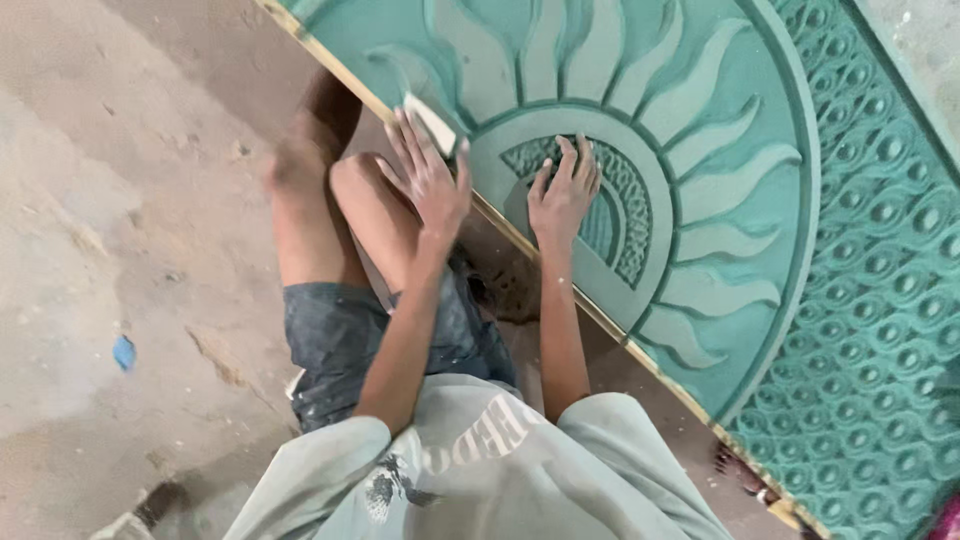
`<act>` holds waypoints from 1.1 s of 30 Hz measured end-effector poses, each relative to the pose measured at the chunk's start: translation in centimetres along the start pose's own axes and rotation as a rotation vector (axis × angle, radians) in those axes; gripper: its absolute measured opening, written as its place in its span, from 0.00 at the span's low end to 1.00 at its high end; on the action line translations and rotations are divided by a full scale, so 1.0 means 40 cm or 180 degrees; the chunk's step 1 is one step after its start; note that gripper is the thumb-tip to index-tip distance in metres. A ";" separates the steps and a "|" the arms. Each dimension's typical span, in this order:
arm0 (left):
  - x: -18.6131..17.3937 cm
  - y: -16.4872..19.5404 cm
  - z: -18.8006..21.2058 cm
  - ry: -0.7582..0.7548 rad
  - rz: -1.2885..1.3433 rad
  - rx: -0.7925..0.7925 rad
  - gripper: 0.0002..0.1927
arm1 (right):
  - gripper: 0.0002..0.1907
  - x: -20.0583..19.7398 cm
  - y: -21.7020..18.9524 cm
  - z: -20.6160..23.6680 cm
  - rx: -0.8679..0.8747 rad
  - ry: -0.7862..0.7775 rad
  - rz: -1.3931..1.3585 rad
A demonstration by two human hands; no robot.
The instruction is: The person sands a large green decorative panel with a sunburst design using a sanding block. They work methodically across the raised patterns and edges, smoothing the surface by hand.
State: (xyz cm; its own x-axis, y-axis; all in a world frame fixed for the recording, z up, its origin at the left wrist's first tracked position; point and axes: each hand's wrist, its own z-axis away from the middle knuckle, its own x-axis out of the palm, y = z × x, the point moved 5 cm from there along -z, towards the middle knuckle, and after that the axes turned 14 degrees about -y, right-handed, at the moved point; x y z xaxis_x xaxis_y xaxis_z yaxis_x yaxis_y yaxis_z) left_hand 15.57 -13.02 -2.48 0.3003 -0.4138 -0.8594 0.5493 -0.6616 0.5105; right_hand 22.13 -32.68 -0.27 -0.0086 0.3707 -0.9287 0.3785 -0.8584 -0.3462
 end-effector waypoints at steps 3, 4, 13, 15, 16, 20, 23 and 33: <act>-0.014 -0.001 -0.024 0.0127 -0.0346 0.0011 0.40 | 0.16 0.008 0.001 0.002 -0.0006 -0.0005 -0.0043; -0.017 0.000 -0.016 0.0013 -0.0278 -0.0091 0.40 | 0.16 0.011 0.001 0.001 0.0012 -0.0044 0.0035; -0.030 0.015 0.007 0.0255 0.0498 0.0040 0.43 | 0.15 0.013 -0.002 -0.001 -0.0094 -0.0012 -0.0193; -0.023 0.004 -0.001 0.0194 0.0368 -0.0002 0.41 | 0.15 0.019 0.003 0.001 -0.0048 -0.0059 -0.0156; -0.018 0.003 0.003 0.0137 0.0417 0.0002 0.41 | 0.16 0.021 0.006 0.002 -0.0044 -0.0048 -0.0124; 0.020 0.018 0.059 -0.0319 0.0342 -0.0235 0.44 | 0.16 0.030 0.013 0.003 -0.0021 -0.0035 -0.0060; 0.011 0.043 0.054 0.0196 0.0945 -0.0009 0.46 | 0.15 0.025 0.005 0.002 -0.0201 0.0080 -0.0147; 0.028 0.077 0.104 0.0093 0.0698 -0.0342 0.46 | 0.15 0.026 0.010 0.001 -0.0129 0.0029 -0.0125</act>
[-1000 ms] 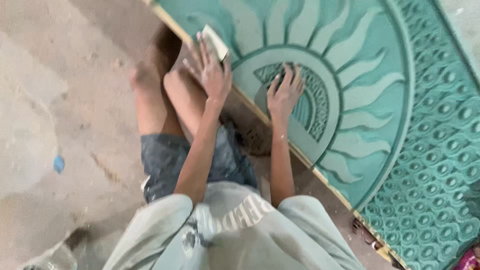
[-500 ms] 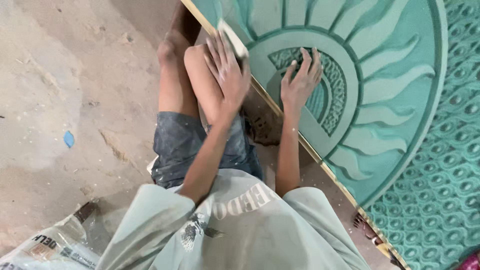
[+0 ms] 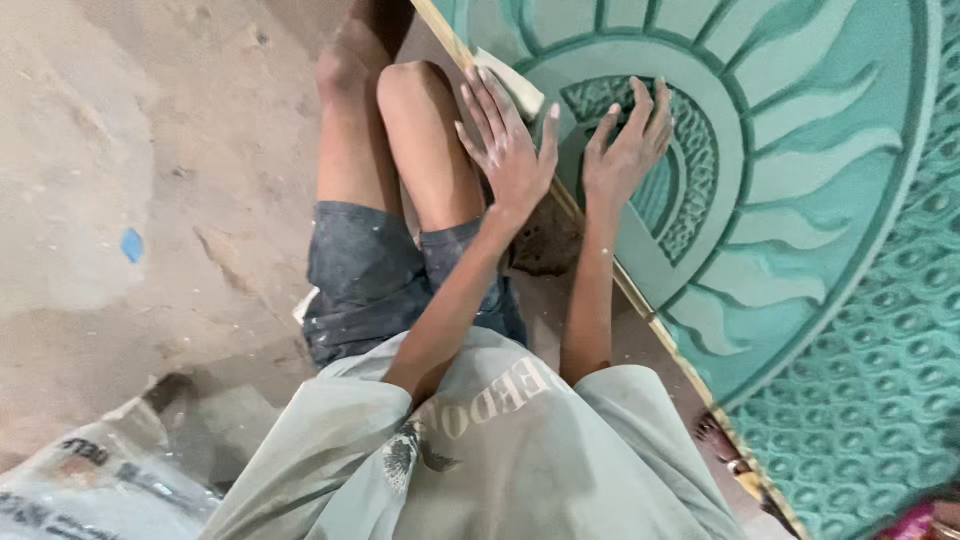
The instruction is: The person sands a large green decorative panel with a sunburst design using a sanding block. They work methodically across the raised patterns and edges, smoothing the surface by hand.
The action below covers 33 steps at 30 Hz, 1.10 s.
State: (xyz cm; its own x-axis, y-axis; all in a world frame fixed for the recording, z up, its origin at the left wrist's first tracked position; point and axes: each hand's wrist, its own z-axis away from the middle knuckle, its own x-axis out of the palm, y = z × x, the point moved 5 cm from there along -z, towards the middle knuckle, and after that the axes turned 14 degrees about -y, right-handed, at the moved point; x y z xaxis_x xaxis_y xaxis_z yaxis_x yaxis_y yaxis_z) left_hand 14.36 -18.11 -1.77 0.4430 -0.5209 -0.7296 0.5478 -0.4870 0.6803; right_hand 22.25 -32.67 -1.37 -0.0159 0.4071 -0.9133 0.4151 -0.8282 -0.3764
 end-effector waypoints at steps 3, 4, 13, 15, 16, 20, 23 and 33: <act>0.010 -0.016 -0.023 0.0089 -0.0013 -0.0045 0.46 | 0.15 0.000 0.006 0.001 -0.0205 0.0141 -0.0016; 0.008 -0.022 -0.025 0.0139 0.0002 0.0001 0.46 | 0.16 0.001 0.009 0.001 -0.0217 0.0147 -0.0011; 0.003 -0.046 -0.053 -0.0068 -0.0470 0.0082 0.46 | 0.15 0.007 0.012 -0.003 -0.0192 0.0101 0.0133; -0.011 -0.047 -0.083 0.0011 -0.0578 0.0062 0.45 | 0.15 0.006 0.012 -0.005 -0.0163 0.0116 0.0115; -0.020 -0.043 -0.083 0.0084 -0.0498 0.0140 0.44 | 0.15 0.008 0.012 -0.006 -0.0149 0.0085 0.0090; -0.020 -0.012 -0.011 -0.0009 0.0137 0.0547 0.45 | 0.16 0.009 0.017 -0.011 -0.0061 0.0017 0.0218; 0.005 -0.020 -0.008 0.0019 0.0228 0.0413 0.47 | 0.15 0.007 0.019 -0.011 -0.0088 0.0009 0.0092; -0.016 -0.033 -0.018 0.0103 0.0036 0.0573 0.48 | 0.15 0.004 0.015 -0.018 -0.0037 0.0009 0.0142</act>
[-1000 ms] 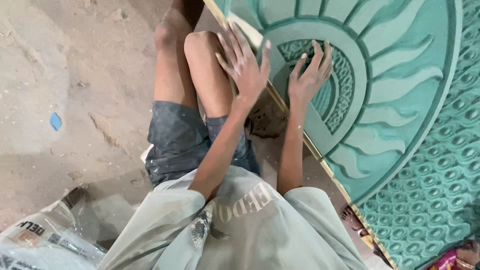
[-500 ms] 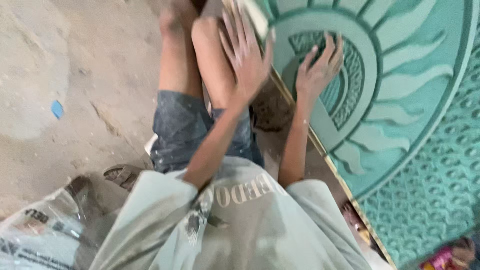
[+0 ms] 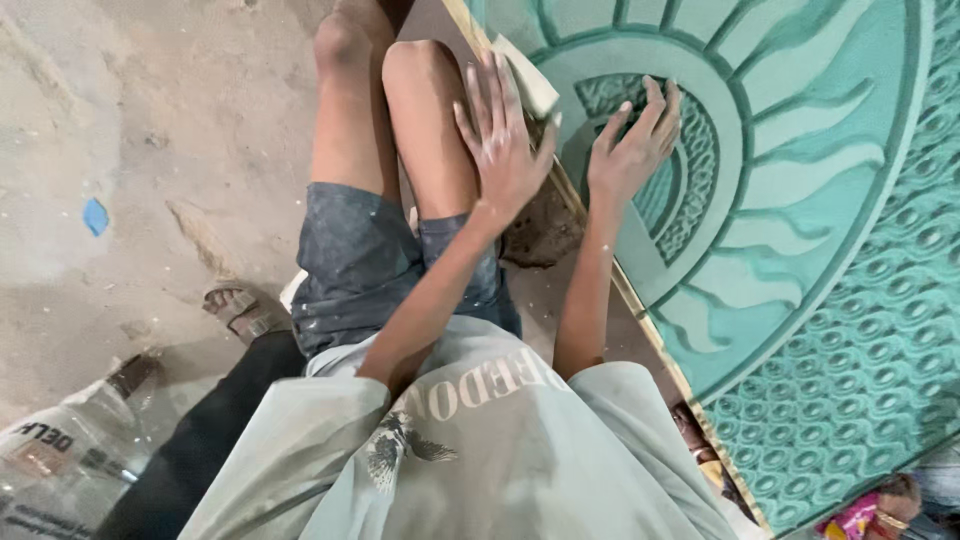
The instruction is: The person sands a large green decorative panel with a sunburst design using a sanding block. They work methodically across the raised patterns and edges, smoothing the surface by hand.
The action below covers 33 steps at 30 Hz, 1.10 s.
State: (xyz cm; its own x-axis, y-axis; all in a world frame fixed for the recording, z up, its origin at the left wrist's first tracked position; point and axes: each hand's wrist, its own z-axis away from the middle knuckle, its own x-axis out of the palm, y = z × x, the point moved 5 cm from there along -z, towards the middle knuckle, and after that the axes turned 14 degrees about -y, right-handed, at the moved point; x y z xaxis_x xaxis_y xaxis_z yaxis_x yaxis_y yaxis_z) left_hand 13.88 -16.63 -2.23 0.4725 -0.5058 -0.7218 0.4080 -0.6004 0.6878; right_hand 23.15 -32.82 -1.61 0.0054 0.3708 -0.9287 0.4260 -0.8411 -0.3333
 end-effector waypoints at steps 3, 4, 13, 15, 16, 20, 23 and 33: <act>-0.002 -0.016 -0.043 0.0195 0.0025 -0.0055 0.48 | 0.16 -0.004 -0.008 -0.005 -0.0066 0.0031 0.0033; 0.001 -0.023 -0.048 0.0146 -0.0034 -0.0100 0.48 | 0.16 -0.005 -0.009 -0.006 -0.0068 0.0024 0.0035; -0.048 0.009 -0.046 0.0305 -0.0197 0.0206 0.45 | 0.16 -0.022 -0.019 -0.015 -0.0035 0.0019 -0.0051; -0.063 -0.010 -0.082 0.0322 -0.0471 0.0239 0.43 | 0.16 -0.031 -0.028 -0.013 -0.0171 0.0119 -0.0196; -0.061 -0.026 -0.093 0.0145 -0.0553 0.0247 0.43 | 0.16 -0.033 -0.031 -0.012 -0.0177 0.0099 -0.0265; -0.049 -0.045 -0.098 -0.0205 -0.0918 0.0497 0.41 | 0.16 -0.055 -0.048 -0.006 -0.0014 0.0072 -0.0080; -0.049 -0.025 -0.095 -0.0413 -0.0955 0.0715 0.37 | 0.16 -0.074 -0.058 -0.006 0.0042 0.0039 -0.0161; -0.159 -0.018 -0.329 -0.1181 -0.1814 0.2420 0.26 | 0.21 -0.174 0.035 0.195 0.0213 0.0829 -0.0246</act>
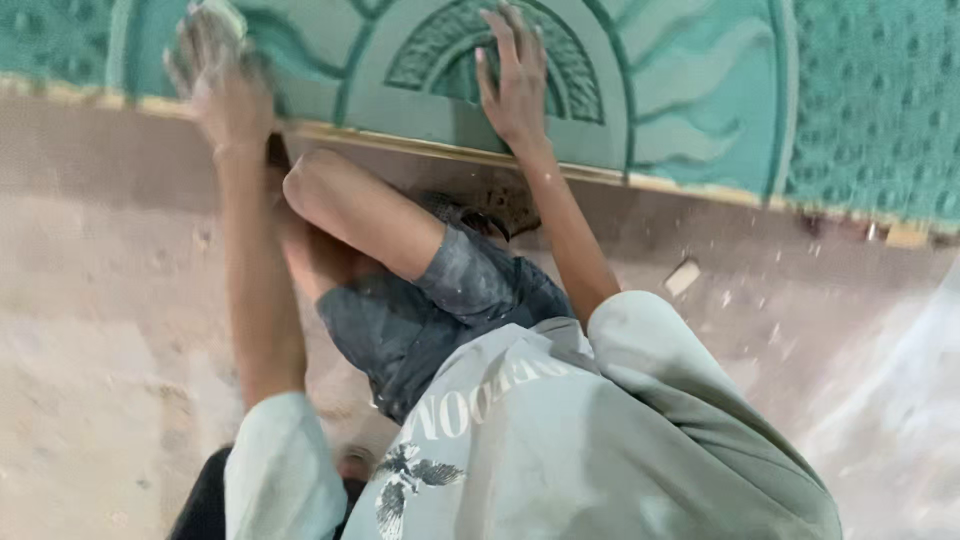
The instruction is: The person sands a large green decorative panel with a sunburst design using a sanding block. They work methodically across the raised patterns and edges, smoothing the surface by hand.
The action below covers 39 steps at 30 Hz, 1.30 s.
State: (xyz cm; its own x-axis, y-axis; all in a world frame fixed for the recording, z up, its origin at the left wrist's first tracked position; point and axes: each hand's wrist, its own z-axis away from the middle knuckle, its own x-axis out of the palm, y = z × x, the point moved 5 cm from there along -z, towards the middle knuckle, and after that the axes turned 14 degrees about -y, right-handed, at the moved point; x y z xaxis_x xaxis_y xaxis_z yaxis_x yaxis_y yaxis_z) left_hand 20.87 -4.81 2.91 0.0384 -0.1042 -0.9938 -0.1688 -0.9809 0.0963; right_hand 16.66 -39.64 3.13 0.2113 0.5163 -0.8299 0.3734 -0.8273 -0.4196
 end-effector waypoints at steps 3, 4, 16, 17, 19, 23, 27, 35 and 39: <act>0.035 -0.033 0.025 -0.0764 0.0877 -0.0304 0.27 | 0.28 -0.086 0.131 0.184 0.1328 -0.0579 0.0652; 0.034 -0.027 0.043 -0.0735 0.0950 -0.0303 0.27 | 0.30 -0.130 0.171 0.250 0.1672 -0.0584 0.0686; 0.121 0.226 0.226 -0.0817 0.0425 0.0718 0.33 | 0.34 -0.200 0.319 0.397 0.2514 -0.0526 0.0835; 0.118 0.233 0.226 -0.0877 0.0365 0.0738 0.34 | 0.34 -0.199 0.320 0.399 0.2522 -0.0495 0.0839; 0.089 0.252 0.214 -0.1038 0.0240 0.0838 0.36 | 0.34 -0.201 0.318 0.412 0.2448 -0.0441 0.0805; 0.058 0.293 0.142 -0.1262 0.0624 0.0760 0.36 | 0.31 -0.206 0.324 0.432 0.2142 0.0031 0.1023; 0.073 0.382 0.063 -0.1338 0.0471 0.1046 0.31 | 0.22 -0.229 0.303 0.411 0.1978 0.0374 0.0788; 0.103 0.786 -0.045 -0.1164 0.0078 0.2168 0.31 | 0.22 -0.586 0.069 0.508 0.0935 -0.0376 -0.0669; 0.123 0.983 -0.063 -0.0797 0.0585 0.2566 0.32 | 0.21 -0.774 0.292 0.532 0.1104 -0.0838 -0.1592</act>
State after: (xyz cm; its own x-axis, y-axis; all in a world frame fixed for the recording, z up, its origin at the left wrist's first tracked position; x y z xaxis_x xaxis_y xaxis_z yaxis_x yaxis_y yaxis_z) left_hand 16.91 -44.31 1.94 -0.2601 -0.1175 -0.9584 -0.8021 -0.5263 0.2822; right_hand -4.74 -69.99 16.10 -0.1562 0.8218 -0.5480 0.0474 -0.5479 -0.8352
